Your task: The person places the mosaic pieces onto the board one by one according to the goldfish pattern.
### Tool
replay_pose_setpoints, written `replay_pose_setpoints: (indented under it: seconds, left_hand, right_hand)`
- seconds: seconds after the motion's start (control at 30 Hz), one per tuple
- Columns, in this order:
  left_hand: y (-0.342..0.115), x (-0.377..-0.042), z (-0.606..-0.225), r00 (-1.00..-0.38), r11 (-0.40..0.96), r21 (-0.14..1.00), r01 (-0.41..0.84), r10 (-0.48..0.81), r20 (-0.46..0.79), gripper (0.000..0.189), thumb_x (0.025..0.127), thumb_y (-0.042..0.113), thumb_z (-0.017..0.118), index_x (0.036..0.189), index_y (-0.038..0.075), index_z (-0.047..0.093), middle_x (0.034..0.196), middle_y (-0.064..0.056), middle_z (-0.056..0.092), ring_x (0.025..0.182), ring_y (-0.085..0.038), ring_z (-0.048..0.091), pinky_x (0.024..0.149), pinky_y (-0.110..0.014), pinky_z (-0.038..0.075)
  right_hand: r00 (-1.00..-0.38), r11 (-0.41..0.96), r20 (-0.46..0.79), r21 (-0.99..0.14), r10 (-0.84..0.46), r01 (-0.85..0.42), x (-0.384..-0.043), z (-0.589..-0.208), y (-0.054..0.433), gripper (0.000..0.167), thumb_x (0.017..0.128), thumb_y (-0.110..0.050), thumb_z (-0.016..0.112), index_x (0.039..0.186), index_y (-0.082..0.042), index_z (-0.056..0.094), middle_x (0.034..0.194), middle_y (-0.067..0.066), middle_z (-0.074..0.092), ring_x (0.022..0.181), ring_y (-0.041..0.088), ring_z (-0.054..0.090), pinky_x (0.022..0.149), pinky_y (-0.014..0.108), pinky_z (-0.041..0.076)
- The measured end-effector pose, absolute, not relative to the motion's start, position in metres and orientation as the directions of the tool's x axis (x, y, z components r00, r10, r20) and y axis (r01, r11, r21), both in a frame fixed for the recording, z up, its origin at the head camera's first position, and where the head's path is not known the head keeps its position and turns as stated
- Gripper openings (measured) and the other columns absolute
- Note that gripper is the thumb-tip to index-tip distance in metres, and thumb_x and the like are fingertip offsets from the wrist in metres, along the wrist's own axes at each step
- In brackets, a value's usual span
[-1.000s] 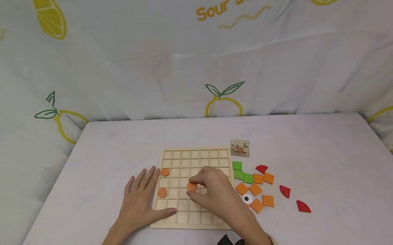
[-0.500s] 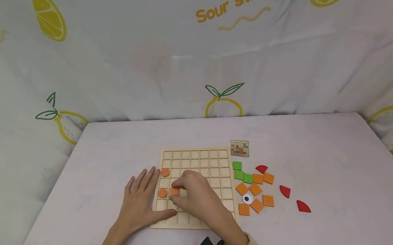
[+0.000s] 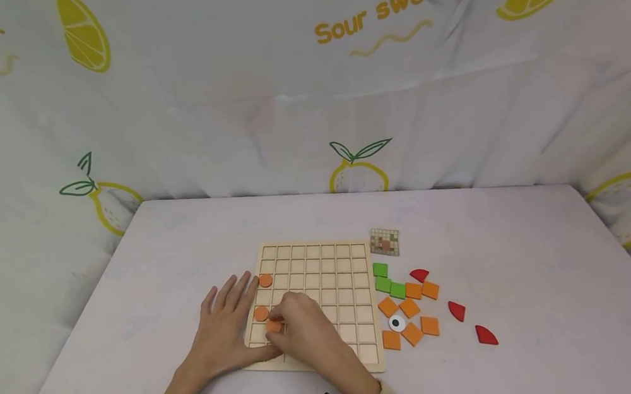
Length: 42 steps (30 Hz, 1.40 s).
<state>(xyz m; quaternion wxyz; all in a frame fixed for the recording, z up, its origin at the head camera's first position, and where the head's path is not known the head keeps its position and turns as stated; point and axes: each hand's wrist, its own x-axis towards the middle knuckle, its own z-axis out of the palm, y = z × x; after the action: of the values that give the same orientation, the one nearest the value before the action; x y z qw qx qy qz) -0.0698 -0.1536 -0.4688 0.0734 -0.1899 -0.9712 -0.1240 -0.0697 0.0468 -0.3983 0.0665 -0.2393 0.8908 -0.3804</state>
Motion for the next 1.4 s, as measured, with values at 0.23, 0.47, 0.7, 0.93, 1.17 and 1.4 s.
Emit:
replay_pose_setpoints:
  seconds: [0.23, 0.47, 0.7, 0.93, 1.17, 1.4]
  left_hand:
    - [-0.154, -0.07, -0.472, -0.907, 0.894, 0.2, 0.4, 0.355, 0.226, 0.127, 0.066, 0.095, 0.059, 0.161, 0.014, 0.033, 0.167, -0.01, 0.036, 0.154, -0.035, 0.032, 0.12, -0.065, 0.023]
    - [-0.155, -0.071, -0.471, -0.912, 0.891, 0.216, 0.399, 0.361, 0.195, 0.132, 0.064, 0.097, 0.057, 0.163, 0.015, 0.027, 0.169, -0.009, 0.031, 0.156, -0.035, 0.027, 0.121, -0.065, 0.018]
    - [-0.155, -0.071, -0.471, -0.914, 0.886, 0.231, 0.402, 0.374, 0.159, 0.136, 0.061, 0.099, 0.057, 0.164, 0.017, 0.023, 0.171, -0.008, 0.026, 0.158, -0.034, 0.023, 0.122, -0.065, 0.015]
    - [-0.156, -0.07, -0.472, -0.912, 0.884, 0.233, 0.405, 0.373, 0.167, 0.135, 0.062, 0.1, 0.054, 0.164, 0.017, 0.023, 0.171, -0.008, 0.026, 0.157, -0.035, 0.024, 0.122, -0.064, 0.014]
    - [-0.155, -0.07, -0.47, -0.914, 0.886, 0.233, 0.401, 0.371, 0.161, 0.135, 0.062, 0.098, 0.058, 0.164, 0.017, 0.024, 0.171, -0.009, 0.027, 0.157, -0.035, 0.025, 0.122, -0.065, 0.015]
    - [-0.155, -0.07, -0.47, -0.916, 0.888, 0.23, 0.398, 0.373, 0.146, 0.135, 0.062, 0.097, 0.06, 0.164, 0.016, 0.024, 0.171, -0.008, 0.026, 0.157, -0.035, 0.024, 0.122, -0.065, 0.015]
  right_hand:
    - [-0.876, 0.622, 0.063, -0.679, -0.479, -0.389, -0.07, -0.407, 0.046, 0.017, 0.078, -0.005, 0.084, 0.093, 0.001, 0.081, 0.084, 0.006, 0.073, 0.07, 0.003, 0.054, 0.062, 0.016, 0.047]
    - [-0.885, 0.644, 0.041, -0.67, -0.464, -0.369, -0.071, -0.412, 0.046, 0.018, 0.078, -0.01, 0.085, 0.094, -0.001, 0.081, 0.084, 0.003, 0.072, 0.069, 0.001, 0.053, 0.061, 0.015, 0.046]
    - [-0.882, 0.653, 0.016, -0.666, -0.47, -0.361, -0.071, -0.412, 0.047, 0.022, 0.077, -0.011, 0.088, 0.095, -0.001, 0.081, 0.086, 0.003, 0.072, 0.076, 0.007, 0.063, 0.068, 0.018, 0.052]
    - [-0.876, 0.653, 0.0, -0.667, -0.482, -0.359, -0.07, -0.41, 0.048, 0.025, 0.076, -0.013, 0.09, 0.097, -0.001, 0.081, 0.087, 0.003, 0.072, 0.075, 0.005, 0.061, 0.066, 0.016, 0.05]
    - [-0.874, 0.647, -0.005, -0.675, -0.486, -0.356, -0.07, -0.41, 0.048, 0.024, 0.077, -0.012, 0.089, 0.097, -0.002, 0.081, 0.088, 0.003, 0.072, 0.078, 0.006, 0.062, 0.069, 0.018, 0.053]
    - [-0.872, 0.639, -0.01, -0.685, -0.489, -0.35, -0.071, -0.41, 0.048, 0.021, 0.077, -0.01, 0.088, 0.096, -0.002, 0.081, 0.088, 0.003, 0.071, 0.074, 0.004, 0.057, 0.064, 0.016, 0.048]
